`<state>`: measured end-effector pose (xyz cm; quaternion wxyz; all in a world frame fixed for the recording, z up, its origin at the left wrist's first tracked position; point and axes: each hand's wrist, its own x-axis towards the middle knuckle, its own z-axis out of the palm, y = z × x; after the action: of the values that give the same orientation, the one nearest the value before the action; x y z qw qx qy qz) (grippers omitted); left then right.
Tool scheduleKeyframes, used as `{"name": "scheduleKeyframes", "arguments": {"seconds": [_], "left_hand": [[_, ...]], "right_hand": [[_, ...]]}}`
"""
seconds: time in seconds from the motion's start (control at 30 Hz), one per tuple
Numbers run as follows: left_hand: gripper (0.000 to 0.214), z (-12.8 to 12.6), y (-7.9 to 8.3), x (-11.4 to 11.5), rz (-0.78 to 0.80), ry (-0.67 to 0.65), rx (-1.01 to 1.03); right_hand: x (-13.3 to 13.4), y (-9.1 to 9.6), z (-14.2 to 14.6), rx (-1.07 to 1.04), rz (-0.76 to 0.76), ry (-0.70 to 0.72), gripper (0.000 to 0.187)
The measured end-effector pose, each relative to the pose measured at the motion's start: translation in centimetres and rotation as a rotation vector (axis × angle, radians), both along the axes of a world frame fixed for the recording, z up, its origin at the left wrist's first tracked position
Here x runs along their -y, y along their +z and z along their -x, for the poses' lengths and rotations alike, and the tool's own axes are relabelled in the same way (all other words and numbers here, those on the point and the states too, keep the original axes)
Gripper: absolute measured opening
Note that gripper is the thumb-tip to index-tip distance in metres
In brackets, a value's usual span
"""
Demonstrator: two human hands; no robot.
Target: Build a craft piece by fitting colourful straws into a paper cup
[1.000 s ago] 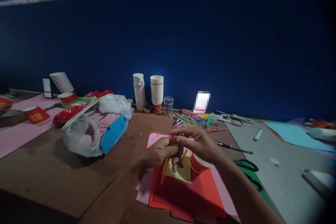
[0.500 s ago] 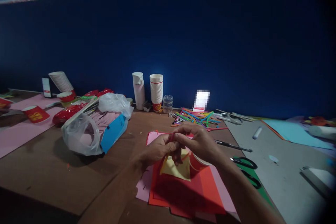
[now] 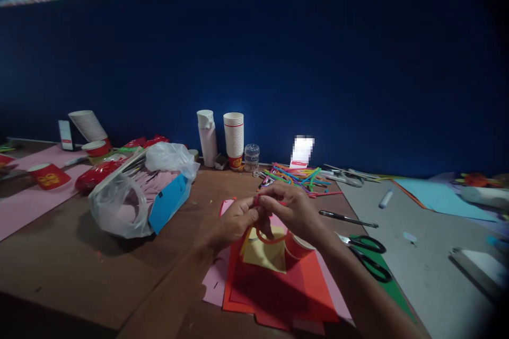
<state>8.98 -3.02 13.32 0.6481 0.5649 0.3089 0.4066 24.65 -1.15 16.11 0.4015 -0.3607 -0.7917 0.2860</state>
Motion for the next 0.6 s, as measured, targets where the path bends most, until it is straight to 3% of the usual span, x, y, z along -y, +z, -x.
{"name": "scheduleKeyframes", "arguments": {"seconds": [0.1, 0.27, 0.4, 0.6], "left_hand": [[0.022, 0.5, 0.0, -0.6, 0.051, 0.144, 0.139], [0.012, 1.7, 0.3, -1.6, 0.043, 0.406, 0.408], [0.009, 1.8, 0.6, -1.5, 0.085, 0.464, 0.493], [0.011, 1.3, 0.7, -1.2, 0.068, 0.534, 0.588]], "right_hand": [[-0.4, -0.4, 0.0, -0.063, -0.05, -0.005, 0.022], [-1.1, -1.4, 0.4, 0.144, -0.39, -0.112, 0.014], [-0.6, -1.5, 1.3, 0.337, -0.516, -0.138, 0.016], [0.5, -1.6, 2.1, 0.473, -0.554, -0.16, 0.021]]}}
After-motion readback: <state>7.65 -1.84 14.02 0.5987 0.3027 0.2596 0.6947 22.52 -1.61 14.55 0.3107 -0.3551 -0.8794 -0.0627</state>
